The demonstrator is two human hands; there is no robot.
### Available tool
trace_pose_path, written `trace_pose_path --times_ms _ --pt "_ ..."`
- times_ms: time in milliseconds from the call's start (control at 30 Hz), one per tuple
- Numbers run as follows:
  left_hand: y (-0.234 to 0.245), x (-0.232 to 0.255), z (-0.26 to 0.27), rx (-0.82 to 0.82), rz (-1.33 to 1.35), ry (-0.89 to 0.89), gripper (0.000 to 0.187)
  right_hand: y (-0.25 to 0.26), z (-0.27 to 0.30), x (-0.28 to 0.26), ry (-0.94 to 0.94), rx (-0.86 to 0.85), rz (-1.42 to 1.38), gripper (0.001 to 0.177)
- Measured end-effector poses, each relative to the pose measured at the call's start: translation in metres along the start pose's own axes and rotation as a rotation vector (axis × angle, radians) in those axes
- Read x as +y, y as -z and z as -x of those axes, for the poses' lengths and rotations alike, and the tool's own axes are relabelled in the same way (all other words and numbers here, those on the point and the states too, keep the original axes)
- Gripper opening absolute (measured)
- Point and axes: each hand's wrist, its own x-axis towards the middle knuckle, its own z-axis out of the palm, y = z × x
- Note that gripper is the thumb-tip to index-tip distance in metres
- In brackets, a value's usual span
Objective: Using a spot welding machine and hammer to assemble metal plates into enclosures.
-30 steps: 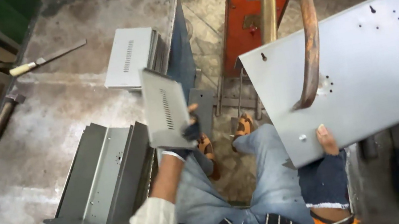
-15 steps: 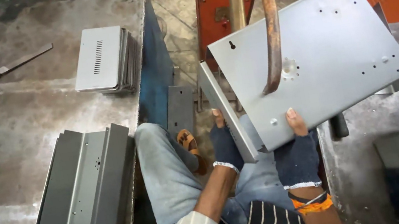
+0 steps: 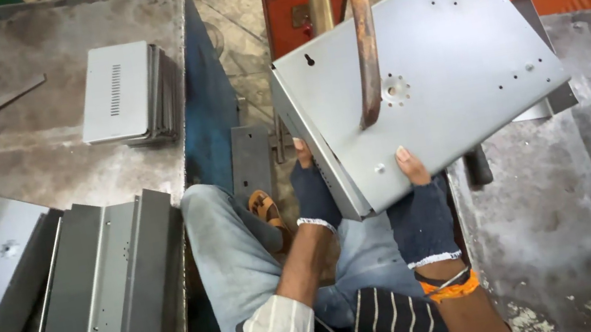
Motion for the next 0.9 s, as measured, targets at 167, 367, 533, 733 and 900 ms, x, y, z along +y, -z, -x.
trace_pose_path --times_ms 167,367,533,733,900 --pt "0.001 -0.010 -0.006 -0.062 0.013 -0.069 0.073 -0.003 0.001 0.003 -0.083 0.017 -0.100 0.045" --pt "0.009 0.001 0.014 -0.316 -0.349 -0.491 0.107 -0.009 -0.006 0.004 -0.028 -0.009 -0.142 0.044" --pt "0.006 0.023 0.010 -0.724 -0.433 -0.587 0.149 -0.029 -0.029 -0.013 0.006 -0.044 -0.179 0.044" --pt "-0.015 0.032 -0.007 -0.775 -0.433 -0.454 0.161 -0.063 -0.036 -0.043 0.086 -0.068 -0.123 0.042" --pt "-0.021 0.036 -0.022 -0.761 -0.455 -0.414 0.162 -0.057 -0.050 -0.033 0.019 -0.028 -0.118 0.041"
